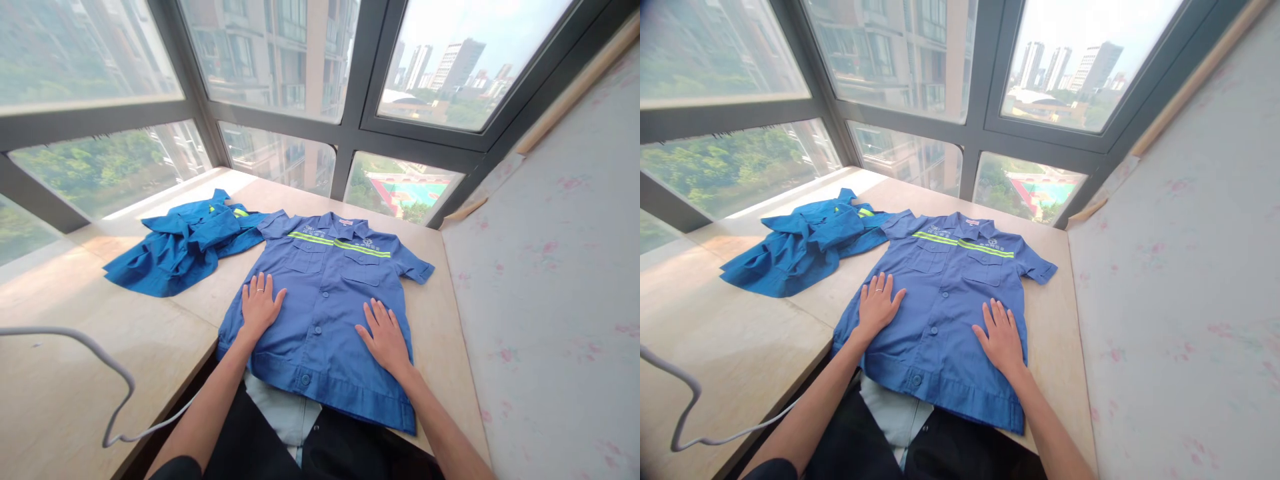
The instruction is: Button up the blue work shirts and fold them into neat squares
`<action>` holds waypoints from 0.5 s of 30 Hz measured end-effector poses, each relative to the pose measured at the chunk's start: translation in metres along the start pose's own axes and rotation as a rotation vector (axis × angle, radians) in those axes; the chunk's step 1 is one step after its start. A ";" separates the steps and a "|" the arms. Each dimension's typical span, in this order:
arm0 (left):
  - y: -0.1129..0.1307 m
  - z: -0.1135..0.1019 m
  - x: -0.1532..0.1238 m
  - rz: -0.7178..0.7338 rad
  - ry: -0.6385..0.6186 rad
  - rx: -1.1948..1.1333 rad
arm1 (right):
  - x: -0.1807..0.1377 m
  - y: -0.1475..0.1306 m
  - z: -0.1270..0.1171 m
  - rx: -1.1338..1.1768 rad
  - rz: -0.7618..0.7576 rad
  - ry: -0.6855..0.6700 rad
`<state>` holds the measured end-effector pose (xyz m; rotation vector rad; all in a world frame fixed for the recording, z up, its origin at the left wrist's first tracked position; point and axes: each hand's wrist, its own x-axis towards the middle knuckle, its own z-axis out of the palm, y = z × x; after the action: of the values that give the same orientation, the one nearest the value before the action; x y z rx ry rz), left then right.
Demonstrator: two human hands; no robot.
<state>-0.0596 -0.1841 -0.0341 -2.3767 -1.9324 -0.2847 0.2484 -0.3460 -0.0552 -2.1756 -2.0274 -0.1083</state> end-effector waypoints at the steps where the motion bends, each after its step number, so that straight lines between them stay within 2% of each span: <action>1: -0.005 0.000 0.000 -0.020 0.005 0.011 | 0.000 0.000 0.001 0.000 -0.001 0.004; 5: -0.020 -0.001 0.003 -0.085 0.029 0.037 | 0.000 0.002 0.004 0.004 -0.009 0.028; 10: -0.021 -0.005 0.011 -0.139 0.041 0.032 | -0.004 0.000 0.002 -0.021 -0.011 0.011; 15: -0.021 -0.019 0.025 -0.168 -0.105 0.000 | -0.011 -0.002 -0.001 -0.023 -0.016 -0.014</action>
<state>-0.0776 -0.1587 -0.0128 -2.2761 -2.1826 -0.1722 0.2455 -0.3571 -0.0556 -2.1794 -2.0617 -0.1200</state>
